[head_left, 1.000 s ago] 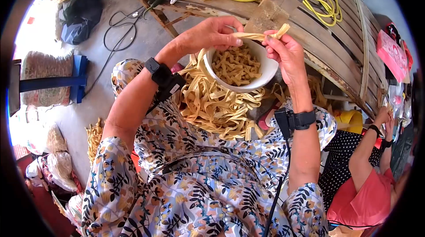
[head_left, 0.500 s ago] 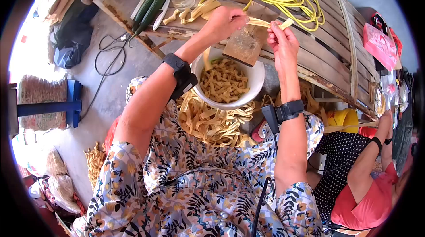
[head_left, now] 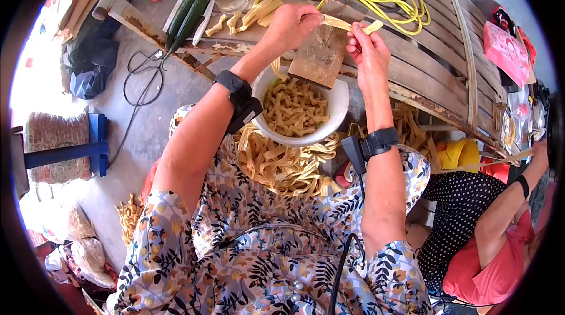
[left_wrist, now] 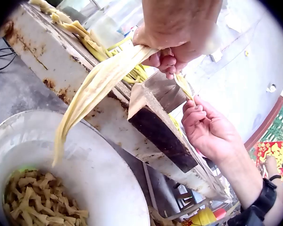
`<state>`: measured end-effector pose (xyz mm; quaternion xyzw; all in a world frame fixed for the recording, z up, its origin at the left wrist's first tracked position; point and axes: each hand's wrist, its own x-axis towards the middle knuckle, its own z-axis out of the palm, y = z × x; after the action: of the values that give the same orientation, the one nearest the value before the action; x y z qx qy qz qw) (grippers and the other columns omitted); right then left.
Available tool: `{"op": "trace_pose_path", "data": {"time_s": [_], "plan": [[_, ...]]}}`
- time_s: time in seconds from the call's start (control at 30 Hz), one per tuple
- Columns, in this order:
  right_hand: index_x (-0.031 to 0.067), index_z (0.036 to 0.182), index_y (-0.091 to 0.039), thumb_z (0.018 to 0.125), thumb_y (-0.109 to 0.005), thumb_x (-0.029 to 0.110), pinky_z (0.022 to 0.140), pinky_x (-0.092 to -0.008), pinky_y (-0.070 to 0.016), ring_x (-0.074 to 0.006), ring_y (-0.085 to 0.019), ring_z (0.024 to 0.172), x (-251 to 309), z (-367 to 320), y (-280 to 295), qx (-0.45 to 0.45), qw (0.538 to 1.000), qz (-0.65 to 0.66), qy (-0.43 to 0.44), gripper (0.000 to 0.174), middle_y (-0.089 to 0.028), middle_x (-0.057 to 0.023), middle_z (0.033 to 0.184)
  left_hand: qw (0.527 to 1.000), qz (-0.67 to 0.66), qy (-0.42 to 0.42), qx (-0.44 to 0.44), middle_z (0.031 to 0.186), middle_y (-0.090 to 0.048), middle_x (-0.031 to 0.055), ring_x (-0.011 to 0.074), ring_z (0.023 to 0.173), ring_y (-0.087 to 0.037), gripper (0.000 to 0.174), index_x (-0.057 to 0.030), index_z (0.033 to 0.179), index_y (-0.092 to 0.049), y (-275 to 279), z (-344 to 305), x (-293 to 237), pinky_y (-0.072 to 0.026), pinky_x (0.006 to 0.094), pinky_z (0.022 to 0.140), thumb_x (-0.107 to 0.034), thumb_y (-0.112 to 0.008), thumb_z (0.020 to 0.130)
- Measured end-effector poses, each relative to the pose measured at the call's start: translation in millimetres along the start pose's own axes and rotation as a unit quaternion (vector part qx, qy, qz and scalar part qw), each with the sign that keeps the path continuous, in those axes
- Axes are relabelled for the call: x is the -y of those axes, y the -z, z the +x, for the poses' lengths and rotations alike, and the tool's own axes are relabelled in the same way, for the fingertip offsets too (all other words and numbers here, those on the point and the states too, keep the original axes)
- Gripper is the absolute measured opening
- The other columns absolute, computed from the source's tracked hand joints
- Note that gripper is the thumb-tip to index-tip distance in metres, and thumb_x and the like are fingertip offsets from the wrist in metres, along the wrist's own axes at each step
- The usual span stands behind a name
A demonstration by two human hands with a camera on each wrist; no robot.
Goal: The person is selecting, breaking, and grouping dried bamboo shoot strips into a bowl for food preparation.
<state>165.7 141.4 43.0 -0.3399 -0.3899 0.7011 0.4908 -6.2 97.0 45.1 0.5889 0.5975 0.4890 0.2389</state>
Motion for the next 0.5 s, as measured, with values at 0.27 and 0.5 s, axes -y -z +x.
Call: {"op": "trace_pose_path", "data": {"time_s": [0.27, 0.5], "plan": [[0.0, 0.089, -0.058, 0.078, -0.063, 0.009, 0.049, -0.0174, -0.0406, -0.0055, -0.048, 0.058, -14.1, 4.8, 4.1, -0.016, 0.998, -0.053, 0.006, 0.015, -0.057, -0.0039, 0.074, 0.997, 0.072, -0.023, -0.014, 0.06, -0.051, 0.0012, 0.0075, 0.056, -0.045, 0.017, -0.0019, 0.084, -0.061, -7.2, 0.6, 10.6, -0.0379, 0.0238, 0.052, -0.018, -0.058, 0.08], [-0.0015, 0.086, -0.058, 0.078, -0.061, 0.008, 0.048, -0.0187, -0.0443, -0.0071, -0.051, 0.056, -7.0, -10.0, 31.4, -0.074, 0.994, -0.085, 0.009, 0.013, -0.057, -0.0042, 0.069, 0.995, -0.065, 0.079, 0.006, 0.058, -0.052, 0.0035, 0.0102, 0.05, -0.043, 0.018, -0.0028, 0.08, -0.063, 9.9, -14.6, 13.0, -0.0362, 0.0239, 0.047, -0.018, -0.054, 0.082]]}}
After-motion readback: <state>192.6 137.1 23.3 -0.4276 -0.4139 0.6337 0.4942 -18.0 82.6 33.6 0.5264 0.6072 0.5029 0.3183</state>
